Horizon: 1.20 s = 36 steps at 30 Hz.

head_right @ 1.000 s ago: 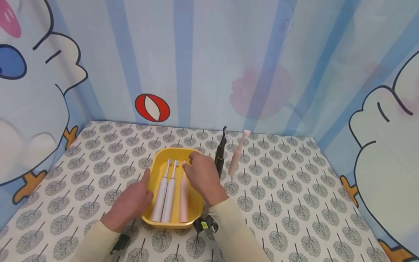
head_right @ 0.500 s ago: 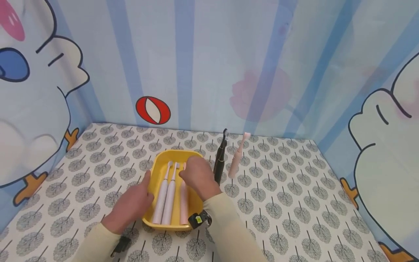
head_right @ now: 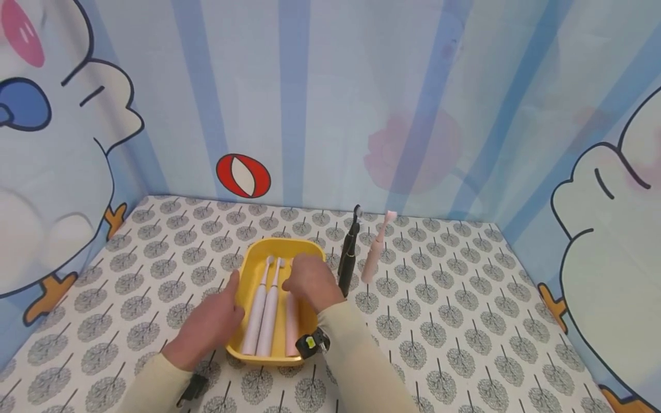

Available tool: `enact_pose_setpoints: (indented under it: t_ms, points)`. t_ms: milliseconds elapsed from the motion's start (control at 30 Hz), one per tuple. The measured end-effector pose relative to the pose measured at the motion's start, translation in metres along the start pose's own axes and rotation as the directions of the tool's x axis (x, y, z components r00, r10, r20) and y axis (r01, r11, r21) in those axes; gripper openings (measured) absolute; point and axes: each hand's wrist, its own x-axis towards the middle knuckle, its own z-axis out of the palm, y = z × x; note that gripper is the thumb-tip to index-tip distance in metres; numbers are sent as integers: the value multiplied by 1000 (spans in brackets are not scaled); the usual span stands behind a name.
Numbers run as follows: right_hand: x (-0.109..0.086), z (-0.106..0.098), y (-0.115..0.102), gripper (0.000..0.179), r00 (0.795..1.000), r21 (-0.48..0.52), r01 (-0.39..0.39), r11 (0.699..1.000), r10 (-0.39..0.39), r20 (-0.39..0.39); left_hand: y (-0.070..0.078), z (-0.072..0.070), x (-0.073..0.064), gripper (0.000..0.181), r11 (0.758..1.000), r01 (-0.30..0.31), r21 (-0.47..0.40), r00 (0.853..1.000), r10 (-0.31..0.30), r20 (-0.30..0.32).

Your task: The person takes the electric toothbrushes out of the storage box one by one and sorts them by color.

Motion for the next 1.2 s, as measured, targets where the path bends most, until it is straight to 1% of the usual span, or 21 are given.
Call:
enact_pose_setpoints:
  t_ms: [200,467,567,733,1033,1200]
  points:
    - [2,4,1,24,999,38,5,999,-7,42,0,2,-2,78,1000,3,-3,1000,-3,2]
    - [4,7,-1,21,997,28,-4,1000,2,71,0,0,-2,77,1000,-1,0,1000,1,-7]
    - [5,9,-1,19,997,8,18,1000,-18,69,0,1,-1,78,1000,-1,1,1000,1,0]
    - [8,14,1,18,996,-62,65,996,-61,58,0,1,-2,78,1000,-14,6,1000,14,3]
    - [10,17,-1,12,995,-173,68,983,-54,87,0,-1,-2,78,1000,-27,3,1000,27,-3]
    - [10,19,-3,13,994,-198,62,978,-42,103,0,-3,-3,77,1000,-28,2,1000,28,-2]
